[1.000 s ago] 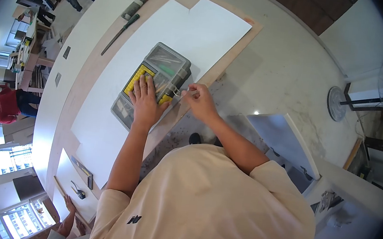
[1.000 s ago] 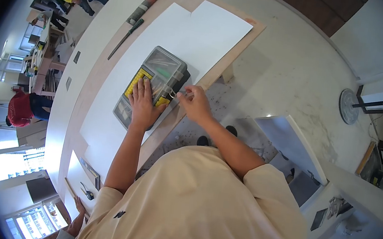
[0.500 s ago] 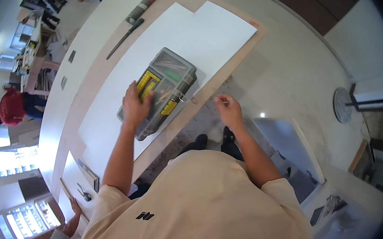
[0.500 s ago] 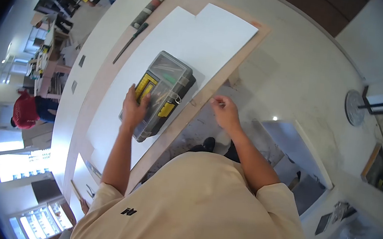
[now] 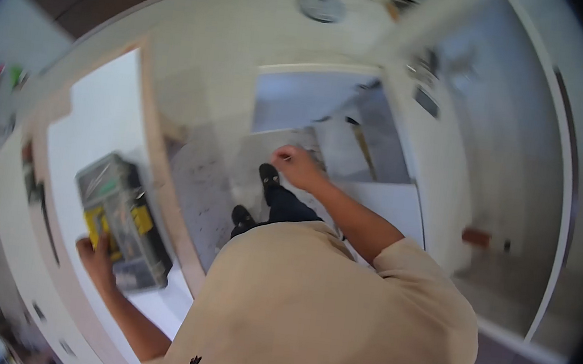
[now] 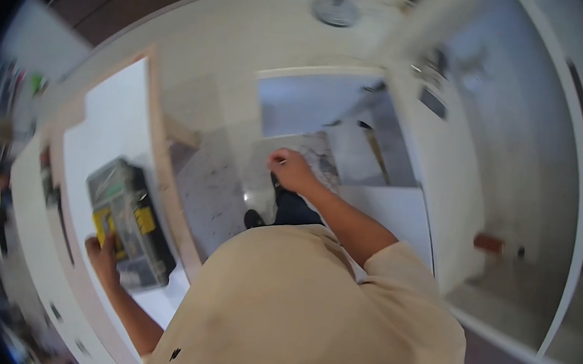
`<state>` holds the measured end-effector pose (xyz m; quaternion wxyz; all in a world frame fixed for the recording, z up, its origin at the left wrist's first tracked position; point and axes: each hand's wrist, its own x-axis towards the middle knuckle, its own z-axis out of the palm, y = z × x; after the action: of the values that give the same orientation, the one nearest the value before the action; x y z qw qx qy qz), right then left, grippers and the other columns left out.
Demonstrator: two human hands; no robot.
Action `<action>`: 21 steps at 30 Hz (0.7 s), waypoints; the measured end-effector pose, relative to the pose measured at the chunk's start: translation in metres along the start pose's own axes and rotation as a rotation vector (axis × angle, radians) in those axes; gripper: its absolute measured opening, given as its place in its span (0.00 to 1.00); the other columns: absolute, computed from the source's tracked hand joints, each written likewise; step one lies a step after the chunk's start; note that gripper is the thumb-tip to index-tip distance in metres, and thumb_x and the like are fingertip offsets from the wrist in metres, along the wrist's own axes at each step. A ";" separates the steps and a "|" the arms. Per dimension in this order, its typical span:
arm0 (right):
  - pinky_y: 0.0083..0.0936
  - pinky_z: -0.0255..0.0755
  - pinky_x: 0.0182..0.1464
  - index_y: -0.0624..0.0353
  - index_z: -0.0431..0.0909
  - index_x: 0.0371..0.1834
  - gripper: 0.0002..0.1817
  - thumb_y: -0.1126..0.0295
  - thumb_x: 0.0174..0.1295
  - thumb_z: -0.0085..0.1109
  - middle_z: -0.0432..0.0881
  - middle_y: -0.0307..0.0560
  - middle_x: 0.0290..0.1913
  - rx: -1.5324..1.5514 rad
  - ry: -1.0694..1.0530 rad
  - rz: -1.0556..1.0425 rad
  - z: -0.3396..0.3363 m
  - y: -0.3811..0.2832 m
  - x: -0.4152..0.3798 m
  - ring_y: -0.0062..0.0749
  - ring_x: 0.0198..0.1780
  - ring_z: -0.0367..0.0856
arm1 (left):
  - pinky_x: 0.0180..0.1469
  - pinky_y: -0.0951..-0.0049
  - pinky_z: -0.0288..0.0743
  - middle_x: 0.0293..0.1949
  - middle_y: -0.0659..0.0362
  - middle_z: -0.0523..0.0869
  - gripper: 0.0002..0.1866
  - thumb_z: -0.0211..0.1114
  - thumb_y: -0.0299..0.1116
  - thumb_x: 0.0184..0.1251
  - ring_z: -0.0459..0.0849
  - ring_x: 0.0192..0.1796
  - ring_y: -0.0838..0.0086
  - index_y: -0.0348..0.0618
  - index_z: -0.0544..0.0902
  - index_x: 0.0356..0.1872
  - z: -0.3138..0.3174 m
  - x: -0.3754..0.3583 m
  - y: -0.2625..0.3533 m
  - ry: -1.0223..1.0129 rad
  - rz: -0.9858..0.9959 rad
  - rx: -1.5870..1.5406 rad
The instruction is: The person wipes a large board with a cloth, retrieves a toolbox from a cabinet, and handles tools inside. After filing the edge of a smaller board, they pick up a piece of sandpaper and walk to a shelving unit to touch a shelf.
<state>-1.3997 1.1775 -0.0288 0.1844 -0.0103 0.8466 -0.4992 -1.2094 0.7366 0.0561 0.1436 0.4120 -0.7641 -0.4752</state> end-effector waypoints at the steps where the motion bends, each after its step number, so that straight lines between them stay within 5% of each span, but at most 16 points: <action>1: 0.28 0.74 0.45 0.63 0.81 0.41 0.15 0.62 0.60 0.60 0.84 0.50 0.37 0.048 0.026 0.019 -0.009 0.008 -0.013 0.34 0.39 0.82 | 0.28 0.77 0.67 0.27 0.61 0.75 0.12 0.65 0.32 0.63 0.72 0.27 0.79 0.37 0.72 0.38 0.005 -0.008 0.012 -0.022 -0.011 0.006; 8: 0.25 0.74 0.43 0.63 0.82 0.41 0.15 0.62 0.60 0.61 0.84 0.48 0.36 0.135 0.333 0.136 -0.111 0.056 -0.082 0.28 0.37 0.81 | 0.24 0.79 0.58 0.21 0.66 0.72 0.10 0.60 0.33 0.66 0.66 0.23 0.82 0.34 0.79 0.37 0.022 -0.017 0.009 -0.055 0.078 0.026; 11: 0.24 0.73 0.42 0.62 0.82 0.41 0.13 0.64 0.61 0.60 0.84 0.46 0.35 0.078 0.632 0.082 -0.174 0.067 -0.115 0.27 0.36 0.80 | 0.23 0.78 0.56 0.20 0.66 0.71 0.10 0.59 0.32 0.66 0.64 0.22 0.82 0.33 0.80 0.37 0.032 -0.019 0.011 0.003 0.136 0.117; 16: 0.19 0.72 0.41 0.62 0.81 0.41 0.09 0.69 0.62 0.57 0.81 0.39 0.33 0.238 0.900 0.102 -0.285 0.107 -0.147 0.20 0.35 0.77 | 0.21 0.78 0.55 0.20 0.66 0.71 0.11 0.59 0.35 0.66 0.63 0.21 0.83 0.34 0.79 0.35 0.055 -0.076 0.106 -0.053 0.196 0.373; 21: 0.20 0.73 0.40 0.64 0.79 0.45 0.13 0.65 0.64 0.59 0.81 0.41 0.35 0.224 0.943 0.178 -0.335 0.121 -0.140 0.23 0.34 0.79 | 0.23 0.80 0.54 0.21 0.68 0.71 0.12 0.61 0.36 0.65 0.63 0.21 0.85 0.35 0.79 0.35 0.091 -0.132 0.180 -0.277 0.212 0.328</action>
<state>-1.3574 1.5483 0.0557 -0.1771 0.3091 0.7764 -0.5198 -1.2723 0.9304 0.1848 0.0178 0.2782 -0.8824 -0.3790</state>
